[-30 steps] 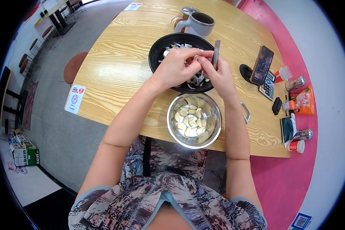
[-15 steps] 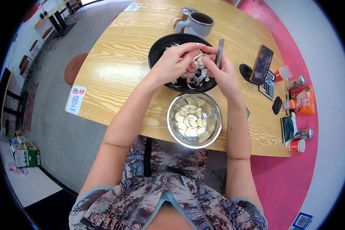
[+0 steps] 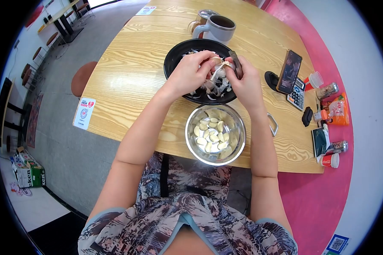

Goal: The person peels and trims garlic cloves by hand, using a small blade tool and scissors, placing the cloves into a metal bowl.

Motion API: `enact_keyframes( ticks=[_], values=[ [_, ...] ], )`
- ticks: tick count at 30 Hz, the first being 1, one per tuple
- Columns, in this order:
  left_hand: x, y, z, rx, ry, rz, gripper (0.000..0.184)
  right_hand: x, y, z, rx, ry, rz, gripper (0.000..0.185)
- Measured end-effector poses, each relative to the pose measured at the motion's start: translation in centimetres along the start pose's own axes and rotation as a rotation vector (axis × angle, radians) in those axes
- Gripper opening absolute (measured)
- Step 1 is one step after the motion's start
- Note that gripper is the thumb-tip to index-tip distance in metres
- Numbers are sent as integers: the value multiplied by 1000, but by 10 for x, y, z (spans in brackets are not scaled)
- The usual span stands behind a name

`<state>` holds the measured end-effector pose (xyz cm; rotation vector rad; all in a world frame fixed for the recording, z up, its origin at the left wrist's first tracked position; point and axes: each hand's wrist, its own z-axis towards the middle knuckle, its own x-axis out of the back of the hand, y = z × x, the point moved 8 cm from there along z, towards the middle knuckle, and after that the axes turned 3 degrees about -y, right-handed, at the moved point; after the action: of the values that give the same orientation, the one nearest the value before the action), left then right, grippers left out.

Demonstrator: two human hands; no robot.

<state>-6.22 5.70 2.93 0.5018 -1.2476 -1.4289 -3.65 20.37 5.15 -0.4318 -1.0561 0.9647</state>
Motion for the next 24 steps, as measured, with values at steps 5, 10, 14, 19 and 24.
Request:
enact_keyframes(
  ticks=[5,10,14,19,24],
  values=[
    [-2,1,-2,43,-23,-7,21,4,-6,1,7,-3,-83,20],
    [4,-8,-1,61,3,-14,21,11,3,1,50,57,-197,19],
    [7,-7,-1,168,-9,-172,21,21,12,5,-57,1,-308,20],
    [4,-9,1,158,0,-340,26,10,15,2,-58,-83,-272,23],
    [8,-5,2,107,-57,-465,26,62,34,-32,-307,-145,-353,28]
  ],
)
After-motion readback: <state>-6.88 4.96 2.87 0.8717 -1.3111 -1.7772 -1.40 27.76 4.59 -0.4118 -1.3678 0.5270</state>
